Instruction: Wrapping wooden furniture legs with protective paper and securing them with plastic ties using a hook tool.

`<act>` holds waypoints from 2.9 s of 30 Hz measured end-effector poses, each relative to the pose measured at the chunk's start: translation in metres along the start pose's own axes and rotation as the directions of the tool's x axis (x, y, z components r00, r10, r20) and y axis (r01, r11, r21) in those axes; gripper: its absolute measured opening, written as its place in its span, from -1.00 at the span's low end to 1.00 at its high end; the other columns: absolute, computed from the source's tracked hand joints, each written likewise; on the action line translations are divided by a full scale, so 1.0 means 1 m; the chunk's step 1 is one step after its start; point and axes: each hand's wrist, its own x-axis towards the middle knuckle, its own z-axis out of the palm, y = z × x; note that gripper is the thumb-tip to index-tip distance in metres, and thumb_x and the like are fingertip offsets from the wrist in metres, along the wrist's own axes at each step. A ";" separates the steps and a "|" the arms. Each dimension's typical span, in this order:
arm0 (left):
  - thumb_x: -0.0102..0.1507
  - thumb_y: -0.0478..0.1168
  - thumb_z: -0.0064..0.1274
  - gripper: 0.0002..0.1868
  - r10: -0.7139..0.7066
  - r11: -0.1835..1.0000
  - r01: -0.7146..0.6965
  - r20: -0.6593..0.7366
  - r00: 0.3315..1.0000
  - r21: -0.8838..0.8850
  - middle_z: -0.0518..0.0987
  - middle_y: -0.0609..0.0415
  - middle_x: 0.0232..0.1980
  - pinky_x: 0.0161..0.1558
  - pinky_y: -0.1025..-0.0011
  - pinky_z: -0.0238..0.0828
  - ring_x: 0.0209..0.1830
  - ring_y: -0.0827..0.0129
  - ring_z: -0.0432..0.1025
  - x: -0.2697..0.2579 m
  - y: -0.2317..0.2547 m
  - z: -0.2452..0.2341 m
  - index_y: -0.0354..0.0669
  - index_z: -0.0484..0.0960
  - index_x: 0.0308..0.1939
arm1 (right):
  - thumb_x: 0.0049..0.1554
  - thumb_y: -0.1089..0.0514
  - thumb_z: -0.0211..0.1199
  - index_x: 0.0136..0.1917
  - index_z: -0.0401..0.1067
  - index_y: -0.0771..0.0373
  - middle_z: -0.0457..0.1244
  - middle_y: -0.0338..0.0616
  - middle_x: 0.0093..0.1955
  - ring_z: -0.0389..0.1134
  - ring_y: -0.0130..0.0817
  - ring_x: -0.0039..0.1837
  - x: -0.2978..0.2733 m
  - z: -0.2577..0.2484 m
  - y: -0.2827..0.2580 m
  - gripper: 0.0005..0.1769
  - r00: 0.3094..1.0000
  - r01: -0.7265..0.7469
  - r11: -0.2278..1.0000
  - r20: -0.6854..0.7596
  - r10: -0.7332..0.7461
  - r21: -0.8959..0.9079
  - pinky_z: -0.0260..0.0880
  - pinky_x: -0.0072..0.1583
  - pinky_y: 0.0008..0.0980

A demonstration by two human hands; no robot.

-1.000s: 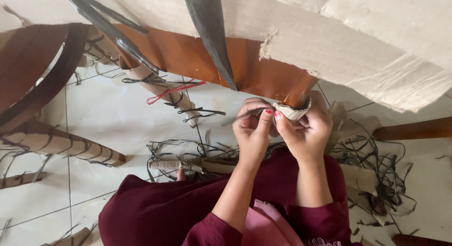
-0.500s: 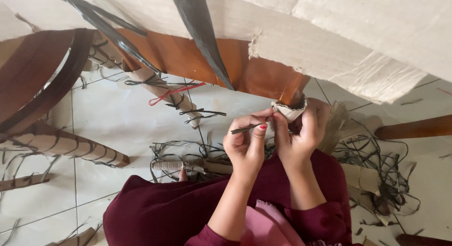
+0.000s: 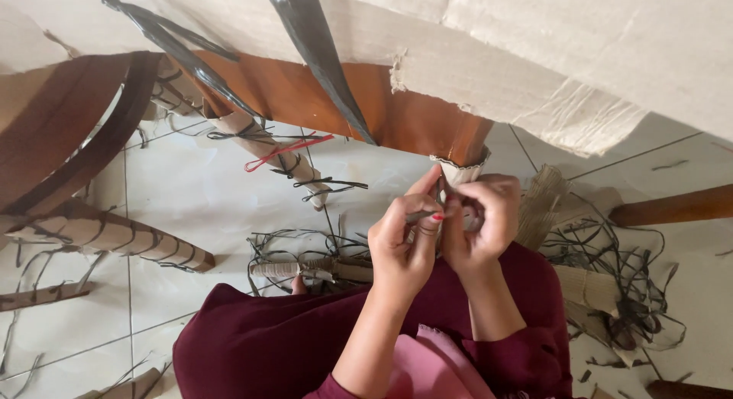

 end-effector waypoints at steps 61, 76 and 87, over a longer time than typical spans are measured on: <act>0.41 -0.43 0.05 -0.82 0.226 0.906 -0.299 0.254 0.940 0.298 0.57 0.09 -0.15 0.54 -0.03 0.30 -0.21 0.41 0.52 0.009 -0.004 0.029 -0.13 0.68 0.02 | 0.16 0.28 0.35 0.00 0.56 0.35 0.37 0.02 -0.04 0.42 -0.16 -0.08 0.042 -0.095 -0.036 -0.87 0.865 -0.103 0.984 0.476 0.161 -0.144 0.47 0.29 -0.06; 0.29 -0.52 0.19 -0.82 0.115 0.953 -0.165 0.200 0.973 0.255 0.64 0.01 -0.15 0.58 0.01 0.26 -0.17 0.39 0.52 0.009 0.009 0.038 -0.21 0.69 -0.09 | 0.24 0.40 0.27 0.02 0.58 0.36 0.44 -0.03 -0.02 0.49 -0.33 -0.05 0.062 -0.099 -0.041 -0.89 0.873 -0.203 0.959 0.407 0.269 -0.199 0.52 0.04 -0.43; 0.24 -0.39 0.27 -0.86 -0.084 0.990 0.078 0.053 0.995 0.117 0.68 0.14 -0.27 0.34 0.19 0.41 0.32 0.27 0.43 0.003 0.009 0.040 0.00 0.81 -0.30 | 0.03 0.53 0.40 -0.20 0.59 0.24 0.31 -0.17 -0.29 0.35 -0.33 -0.26 0.040 -0.068 -0.009 -0.78 0.938 -0.273 0.954 0.189 0.292 -0.122 0.40 -0.16 -0.28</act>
